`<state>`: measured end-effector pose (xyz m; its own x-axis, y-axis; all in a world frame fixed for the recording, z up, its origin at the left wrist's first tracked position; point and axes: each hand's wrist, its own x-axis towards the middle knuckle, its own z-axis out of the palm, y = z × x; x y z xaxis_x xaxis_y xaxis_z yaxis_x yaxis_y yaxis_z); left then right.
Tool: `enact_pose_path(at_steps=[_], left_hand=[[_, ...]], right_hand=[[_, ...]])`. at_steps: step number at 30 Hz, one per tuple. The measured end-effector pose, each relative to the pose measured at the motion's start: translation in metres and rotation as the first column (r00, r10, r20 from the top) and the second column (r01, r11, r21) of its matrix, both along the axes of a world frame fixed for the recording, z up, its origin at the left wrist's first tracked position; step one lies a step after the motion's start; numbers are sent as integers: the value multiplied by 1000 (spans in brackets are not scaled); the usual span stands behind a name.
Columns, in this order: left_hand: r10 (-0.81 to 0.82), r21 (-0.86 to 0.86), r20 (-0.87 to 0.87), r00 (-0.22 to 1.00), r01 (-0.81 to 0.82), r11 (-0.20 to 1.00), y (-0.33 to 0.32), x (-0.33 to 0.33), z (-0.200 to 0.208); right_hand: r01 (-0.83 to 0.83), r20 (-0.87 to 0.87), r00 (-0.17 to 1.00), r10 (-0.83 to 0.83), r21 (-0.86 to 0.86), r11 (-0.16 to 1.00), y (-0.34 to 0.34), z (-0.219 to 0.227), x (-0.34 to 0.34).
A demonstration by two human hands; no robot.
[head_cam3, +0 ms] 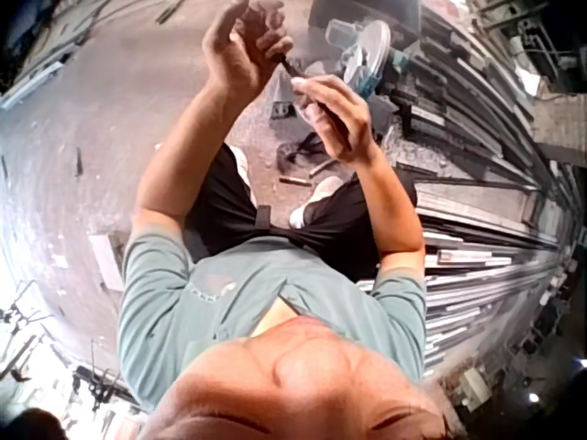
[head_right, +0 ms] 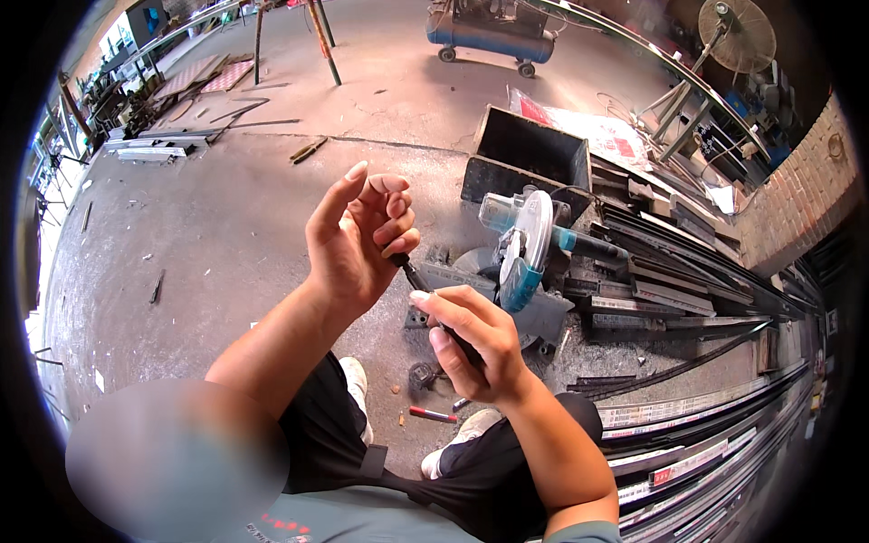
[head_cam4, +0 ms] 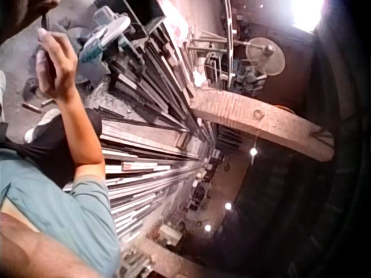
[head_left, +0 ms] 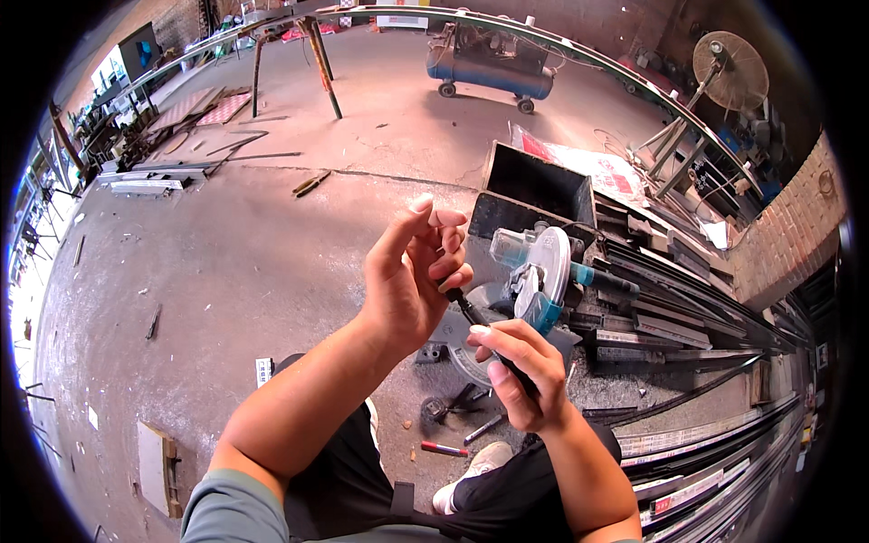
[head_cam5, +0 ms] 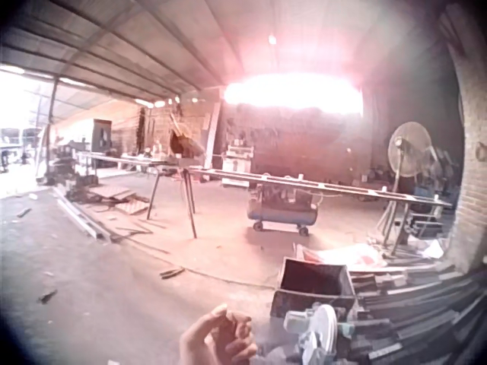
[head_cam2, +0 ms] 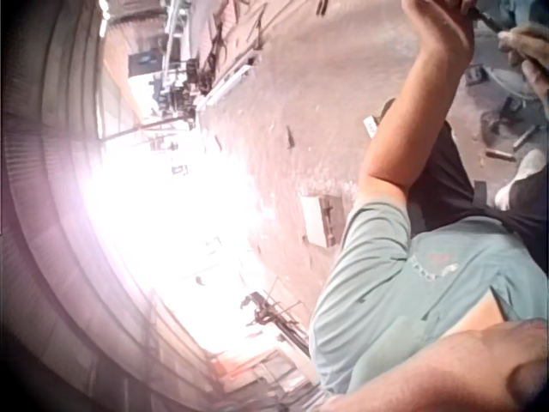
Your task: The person measures and marks a metal profile with a tape measure and marker, then uses a miter saw to cut it. They repeat this process for another piece, inspecting the cut edges and marking the pieces with a marker.
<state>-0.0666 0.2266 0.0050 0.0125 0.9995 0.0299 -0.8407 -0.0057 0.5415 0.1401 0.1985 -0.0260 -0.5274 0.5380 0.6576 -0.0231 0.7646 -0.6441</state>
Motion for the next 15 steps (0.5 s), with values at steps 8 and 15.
enact_pose_path(at_steps=[8, 15], left_hand=[[-64, 20, 6, 998, 63, 998, 2, 9, -8], [-98, 155, -142, 985, 120, 981, -3, 15, -9]], right_hand=[[-24, -12, 1000, 24, -34, 999, 11, -7, 2], [-46, -28, 999, 44, -77, 996, 7, -2, 7]])
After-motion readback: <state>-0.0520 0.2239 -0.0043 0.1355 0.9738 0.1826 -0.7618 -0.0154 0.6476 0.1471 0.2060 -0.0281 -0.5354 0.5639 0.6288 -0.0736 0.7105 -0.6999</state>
